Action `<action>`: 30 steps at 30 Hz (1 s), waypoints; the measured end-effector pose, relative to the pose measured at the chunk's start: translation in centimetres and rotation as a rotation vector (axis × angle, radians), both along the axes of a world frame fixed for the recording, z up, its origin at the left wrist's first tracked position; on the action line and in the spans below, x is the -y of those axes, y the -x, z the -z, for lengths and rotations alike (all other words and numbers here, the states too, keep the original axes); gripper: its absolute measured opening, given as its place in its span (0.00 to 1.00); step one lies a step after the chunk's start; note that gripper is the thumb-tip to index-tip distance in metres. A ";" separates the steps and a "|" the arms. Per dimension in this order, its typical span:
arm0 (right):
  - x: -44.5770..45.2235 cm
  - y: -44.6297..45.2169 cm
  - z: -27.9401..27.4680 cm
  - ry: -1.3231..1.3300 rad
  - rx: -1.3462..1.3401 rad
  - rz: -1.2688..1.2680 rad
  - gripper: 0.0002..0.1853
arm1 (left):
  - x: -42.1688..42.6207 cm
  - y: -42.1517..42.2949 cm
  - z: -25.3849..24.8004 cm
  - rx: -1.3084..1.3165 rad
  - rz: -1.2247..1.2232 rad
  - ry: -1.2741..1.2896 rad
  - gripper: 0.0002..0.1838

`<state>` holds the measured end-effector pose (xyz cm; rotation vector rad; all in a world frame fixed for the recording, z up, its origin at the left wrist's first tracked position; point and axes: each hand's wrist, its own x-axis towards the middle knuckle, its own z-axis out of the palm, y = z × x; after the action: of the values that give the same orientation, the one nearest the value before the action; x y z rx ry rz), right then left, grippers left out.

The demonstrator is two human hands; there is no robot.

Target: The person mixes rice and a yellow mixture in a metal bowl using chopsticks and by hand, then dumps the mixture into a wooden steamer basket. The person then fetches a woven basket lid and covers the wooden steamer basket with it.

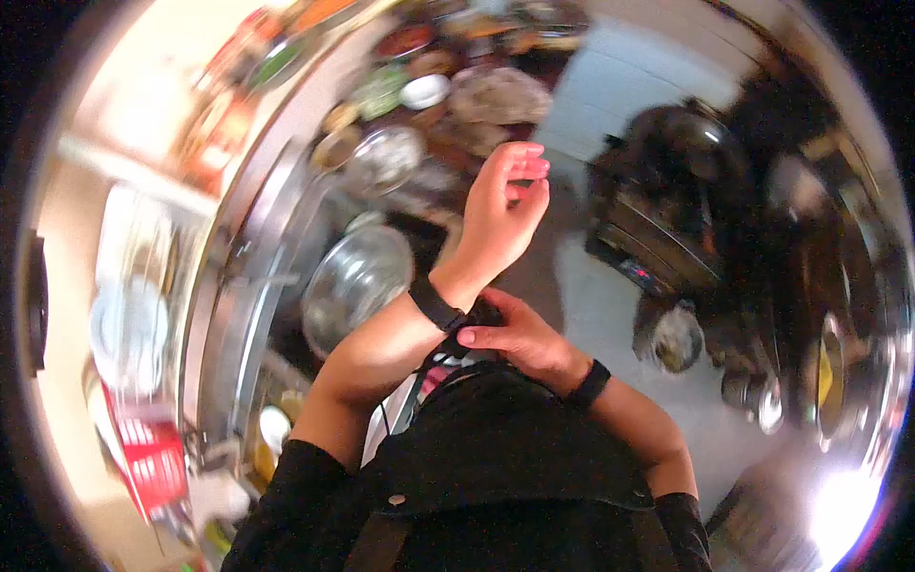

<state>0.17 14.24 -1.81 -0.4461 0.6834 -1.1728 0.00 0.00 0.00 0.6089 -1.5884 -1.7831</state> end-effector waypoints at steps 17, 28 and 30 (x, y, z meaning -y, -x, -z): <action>-33.3 8.8 -1.2 -0.112 -0.110 1.453 0.18 | -42.0 23.3 -0.8 -0.441 0.980 1.663 0.04; -47.5 13.6 -0.1 -0.242 -0.240 1.784 0.22 | -62.3 29.1 -1.3 0.050 1.534 0.103 0.10; -50.2 14.9 -0.4 -0.283 -0.240 1.747 0.23 | -65.1 30.1 -1.7 0.055 1.578 0.108 0.10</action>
<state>-14.73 64.40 -1.38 0.4463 1.5102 -2.5868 -30.12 65.12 1.68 -1.0070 -2.3962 -2.5707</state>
